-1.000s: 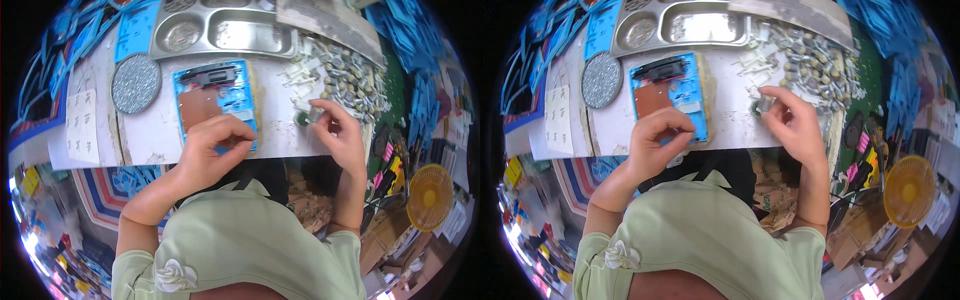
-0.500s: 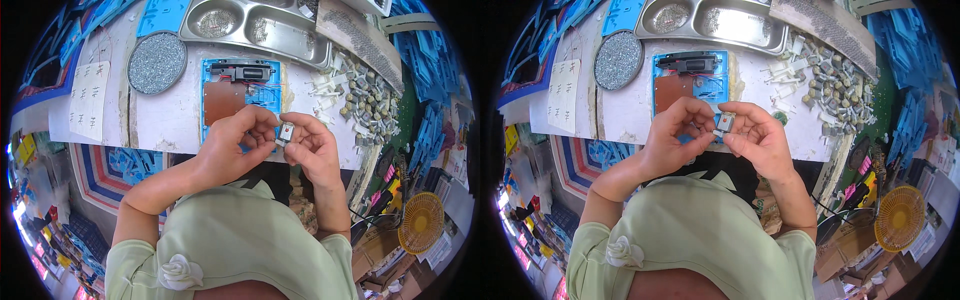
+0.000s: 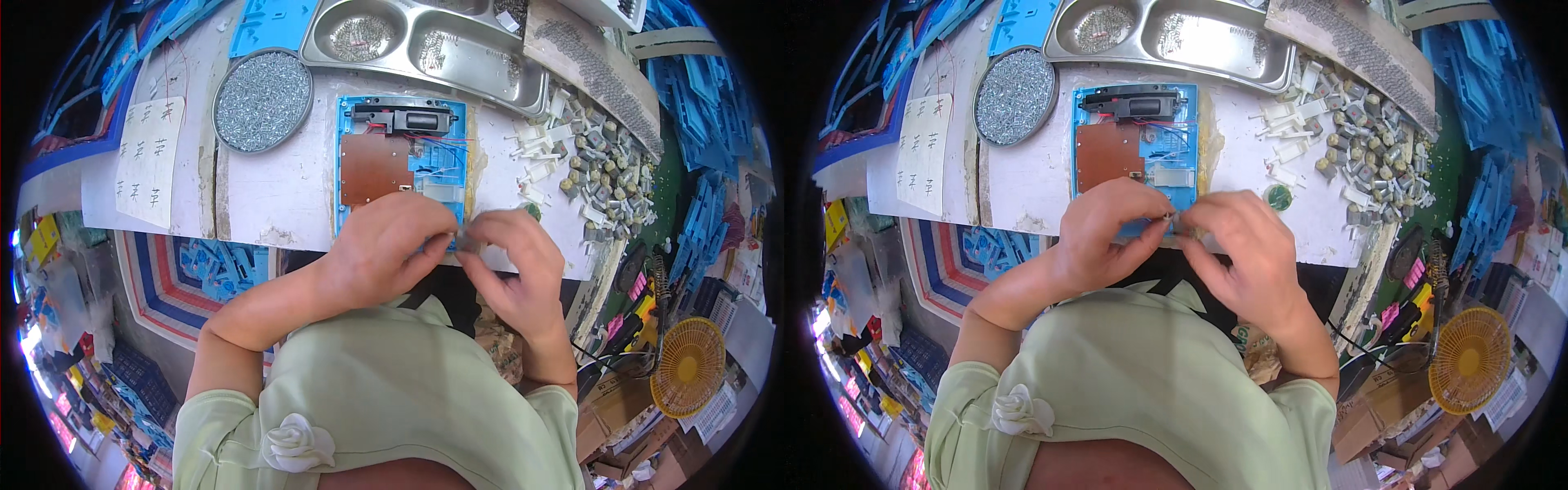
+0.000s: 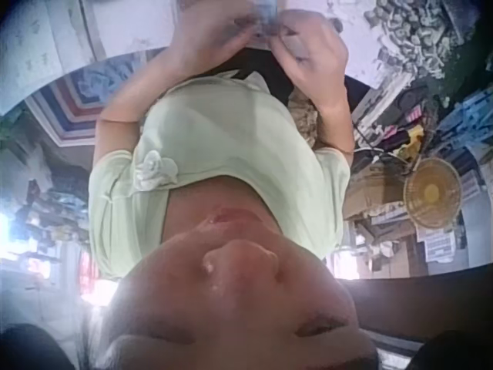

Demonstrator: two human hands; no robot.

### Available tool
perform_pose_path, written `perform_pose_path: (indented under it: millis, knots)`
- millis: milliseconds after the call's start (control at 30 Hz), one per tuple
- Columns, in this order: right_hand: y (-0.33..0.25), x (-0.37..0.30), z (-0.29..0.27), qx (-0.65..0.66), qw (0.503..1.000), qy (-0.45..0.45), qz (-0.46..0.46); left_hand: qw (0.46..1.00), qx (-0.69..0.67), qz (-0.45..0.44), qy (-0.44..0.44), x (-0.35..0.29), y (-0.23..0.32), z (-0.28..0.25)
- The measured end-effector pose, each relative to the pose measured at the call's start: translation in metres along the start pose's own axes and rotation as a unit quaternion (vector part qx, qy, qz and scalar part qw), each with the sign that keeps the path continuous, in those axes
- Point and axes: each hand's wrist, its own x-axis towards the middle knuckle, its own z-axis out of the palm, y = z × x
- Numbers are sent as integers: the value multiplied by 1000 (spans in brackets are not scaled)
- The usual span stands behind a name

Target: The recorder is assembling an electronic device by soldering components, installing a speaker and board, and securing the blue plastic housing with screws.

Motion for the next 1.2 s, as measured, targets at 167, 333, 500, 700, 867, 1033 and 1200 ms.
perform_pose_path:
  millis: [167,333,500,700,867,1033,1200]
  knots:
    - [1,-5,10,2,998,43,-42,993,-88,-73,-9,-2,3,-9]
    - [4,-5,13,-10,995,58,-84,998,-53,-30,-28,1,2,-13]
    - [9,-7,14,-15,992,62,-105,1000,5,-21,-13,1,4,-13]
    - [18,-9,14,-27,992,74,-98,998,-39,-42,-28,6,-5,-22]
    - [35,-10,4,-48,989,115,-79,992,-14,-120,41,22,-22,-24]
    - [62,-3,-2,121,947,262,141,963,265,42,-24,55,-35,-23]
    - [66,21,-3,43,968,185,163,946,293,129,-48,59,-46,-20]
